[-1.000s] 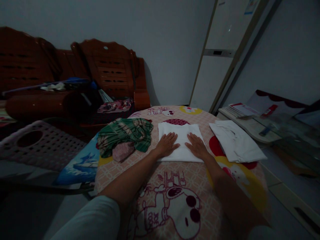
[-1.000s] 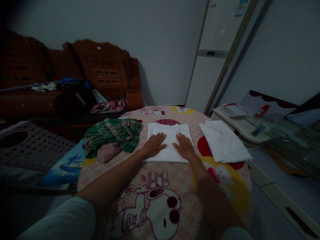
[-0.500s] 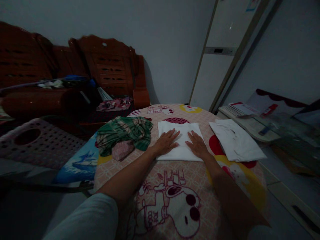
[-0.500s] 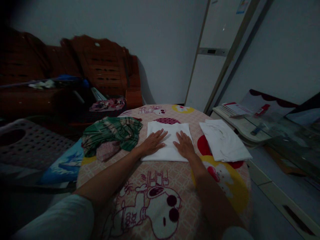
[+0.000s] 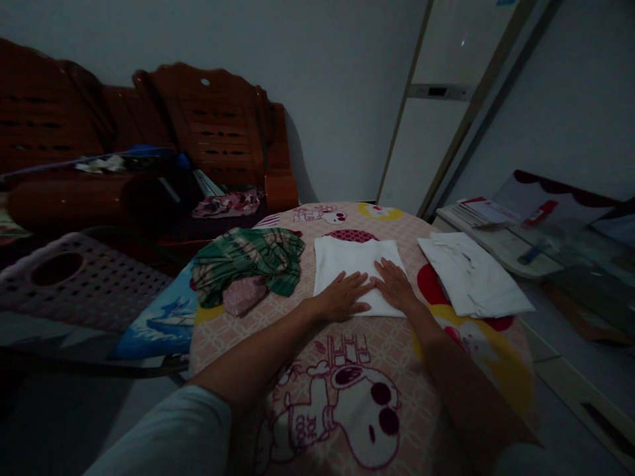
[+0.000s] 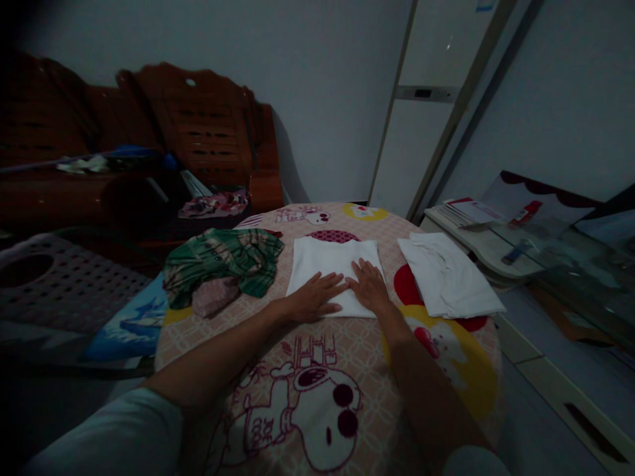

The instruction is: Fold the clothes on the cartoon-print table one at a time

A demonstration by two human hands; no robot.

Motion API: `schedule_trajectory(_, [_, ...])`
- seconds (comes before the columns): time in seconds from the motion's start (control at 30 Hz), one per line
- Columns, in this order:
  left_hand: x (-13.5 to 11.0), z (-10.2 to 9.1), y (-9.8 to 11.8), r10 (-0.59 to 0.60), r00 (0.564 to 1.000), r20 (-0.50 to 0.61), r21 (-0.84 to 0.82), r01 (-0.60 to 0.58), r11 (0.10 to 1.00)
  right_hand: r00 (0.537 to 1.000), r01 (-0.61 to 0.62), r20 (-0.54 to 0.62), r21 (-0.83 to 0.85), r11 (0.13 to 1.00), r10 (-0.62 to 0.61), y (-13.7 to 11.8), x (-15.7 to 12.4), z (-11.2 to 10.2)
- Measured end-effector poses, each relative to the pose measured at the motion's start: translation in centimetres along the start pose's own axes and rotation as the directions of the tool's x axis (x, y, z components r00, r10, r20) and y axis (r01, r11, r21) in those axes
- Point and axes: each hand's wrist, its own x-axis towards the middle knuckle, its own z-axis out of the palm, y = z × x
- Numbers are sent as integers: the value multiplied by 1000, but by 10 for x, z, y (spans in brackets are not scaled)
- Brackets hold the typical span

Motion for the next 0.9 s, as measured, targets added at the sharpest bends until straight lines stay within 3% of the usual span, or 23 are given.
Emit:
schedule_trajectory(0.17, [1, 12, -4, 32, 999, -5, -41, -32, 999, 998, 6, -61, 111, 994, 1, 3, 1, 5])
schedule_trajectory(0.27, [4, 1, -30, -105, 971, -214, -149, 73, 986, 987, 0, -158, 252, 968, 41, 14, 6, -1])
schedule_trajectory(0.3, [6, -5, -42, -209, 928, -309, -181, 158, 971, 979, -40, -179, 291, 956, 96, 20, 9, -6])
schedule_trajectory(0.37, [11, -18, -68, -445, 780, -440, -218, 388, 895, 955, -184, -169, 314, 931, 246, 32, 21, -18])
schedule_trajectory(0.43, [18, -30, -92, -618, 678, -397, -230, 579, 782, 923, -336, -104, 248, 909, 370, 43, 36, -28])
schedule_trajectory(0.5, [26, -36, -111, -696, 642, -322, -211, 668, 714, 906, -407, -48, 169, 898, 420, 51, 53, -34])
schedule_trajectory(0.77, [58, -42, -141, -694, 705, -146, 34, 705, 709, 925, -380, 44, 75, 922, 377, 69, 106, -9])
schedule_trajectory(0.9, [66, -51, -157, -682, 726, -90, 32, 686, 727, 931, -360, 95, 63, 931, 353, 78, 126, -2])
